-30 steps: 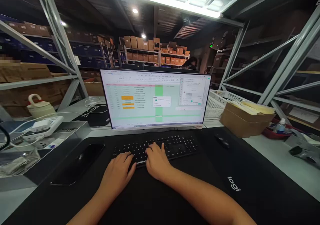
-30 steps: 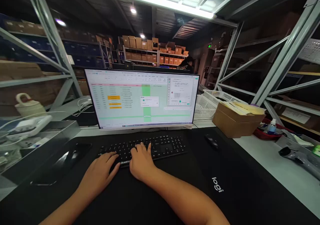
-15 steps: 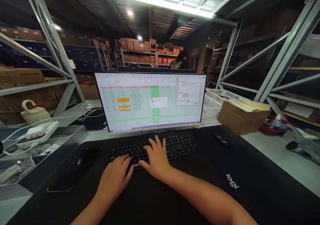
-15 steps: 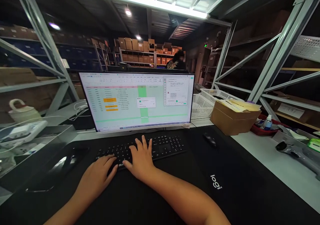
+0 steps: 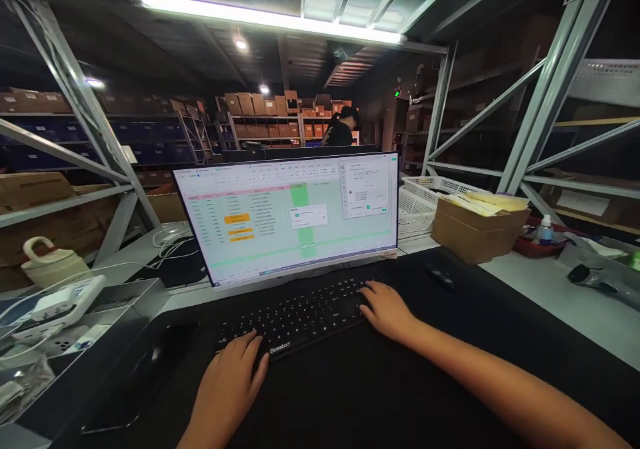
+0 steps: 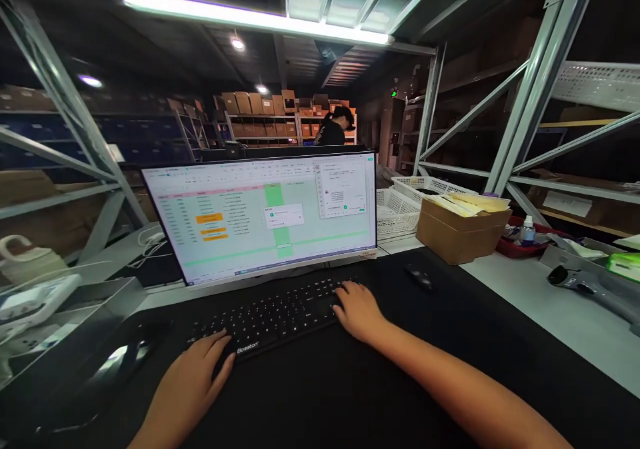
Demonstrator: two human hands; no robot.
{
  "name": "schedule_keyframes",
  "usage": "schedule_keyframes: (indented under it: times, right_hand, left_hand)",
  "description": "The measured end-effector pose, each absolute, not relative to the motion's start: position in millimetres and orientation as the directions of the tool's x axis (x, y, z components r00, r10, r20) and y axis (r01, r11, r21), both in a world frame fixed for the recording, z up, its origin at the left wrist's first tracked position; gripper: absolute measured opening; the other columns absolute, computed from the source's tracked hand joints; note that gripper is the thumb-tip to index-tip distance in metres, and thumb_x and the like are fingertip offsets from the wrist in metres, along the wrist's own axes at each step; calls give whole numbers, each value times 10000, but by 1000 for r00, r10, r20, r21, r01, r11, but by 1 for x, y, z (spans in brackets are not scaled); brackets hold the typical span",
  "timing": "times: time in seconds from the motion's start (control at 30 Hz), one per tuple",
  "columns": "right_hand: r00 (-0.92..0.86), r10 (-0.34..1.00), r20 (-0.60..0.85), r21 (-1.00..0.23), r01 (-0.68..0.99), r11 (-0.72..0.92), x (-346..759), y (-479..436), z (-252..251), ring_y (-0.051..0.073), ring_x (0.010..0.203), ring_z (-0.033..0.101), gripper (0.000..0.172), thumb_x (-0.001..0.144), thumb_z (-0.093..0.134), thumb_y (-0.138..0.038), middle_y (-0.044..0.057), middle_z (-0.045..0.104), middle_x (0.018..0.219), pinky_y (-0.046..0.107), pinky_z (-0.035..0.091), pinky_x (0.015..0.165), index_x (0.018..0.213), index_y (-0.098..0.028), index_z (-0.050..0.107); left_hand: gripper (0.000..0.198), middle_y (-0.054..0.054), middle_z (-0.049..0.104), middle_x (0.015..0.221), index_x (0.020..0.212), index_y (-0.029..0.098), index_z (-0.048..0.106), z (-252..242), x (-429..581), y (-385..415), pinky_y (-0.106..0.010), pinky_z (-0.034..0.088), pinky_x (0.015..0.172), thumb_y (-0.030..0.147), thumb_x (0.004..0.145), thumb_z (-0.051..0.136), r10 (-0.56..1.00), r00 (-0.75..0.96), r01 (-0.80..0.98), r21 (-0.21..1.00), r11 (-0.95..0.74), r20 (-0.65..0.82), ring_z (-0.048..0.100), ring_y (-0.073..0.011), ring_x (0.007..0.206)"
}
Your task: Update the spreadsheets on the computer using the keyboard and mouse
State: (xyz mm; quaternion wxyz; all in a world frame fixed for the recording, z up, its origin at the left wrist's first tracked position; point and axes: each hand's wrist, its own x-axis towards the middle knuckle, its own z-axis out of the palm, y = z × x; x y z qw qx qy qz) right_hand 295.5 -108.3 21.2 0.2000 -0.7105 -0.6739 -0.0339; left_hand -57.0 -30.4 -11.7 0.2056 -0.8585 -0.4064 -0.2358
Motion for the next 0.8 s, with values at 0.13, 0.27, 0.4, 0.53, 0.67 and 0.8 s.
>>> schedule_keyframes:
  times: [0.13,0.27,0.4,0.53,0.67,0.8]
  right_hand:
    - [212,906,366,-323,942,-90,346,-133,5,195,1276,570,403,942,444,-280,102,618,1372,346,442,1095,1292,-194,623]
    - [213,892,398,-296,950,-94,354,-137,-3,167,1163,646,355,937,429,-244,75,696,1254,306,489,1035,1158,-209,704]
    - [177,879,442,-188,977,-102,347,-135,0,180,1115,669,345,914,445,-203,59,727,1206,318,522,974,1122,-218,720]
    - [103,877,469,-125,991,-49,347,-138,1,179,1031,687,315,902,463,-168,43,757,1110,307,539,911,1041,-235,738]
    - [81,874,480,-139,990,-15,348,-139,1,180,982,684,311,889,477,-140,40,758,1064,310,542,874,1052,-241,721]
    - [178,844,506,-234,970,-64,348,-139,2,186,926,672,279,910,482,-204,44,746,960,324,541,834,1095,-237,688]
  left_hand:
    - [461,-146,728,1165,1106,155,720,-19,-59,-25,-449,589,849,449,933,410,577,561,789,-173,-590,594,697,-287,1011]
    - [531,-143,724,1192,1116,151,726,-24,-59,-23,-462,581,878,495,932,365,603,550,800,-156,-580,578,689,-292,1048]
    - [574,-140,710,1234,1157,148,716,-24,-59,-24,-465,560,931,515,927,339,650,531,819,-131,-559,543,672,-289,1101]
    - [606,-146,706,1239,1158,137,717,-25,-59,-23,-477,546,954,535,917,328,660,523,821,-111,-560,538,665,-296,1118]
    - [622,-156,708,1230,1150,122,719,-27,-60,-20,-485,545,952,541,912,326,651,520,816,-97,-570,553,670,-300,1102]
    - [620,-153,711,1225,1151,125,717,-29,-60,-18,-482,548,947,540,907,326,659,521,816,-88,-572,543,673,-294,1093]
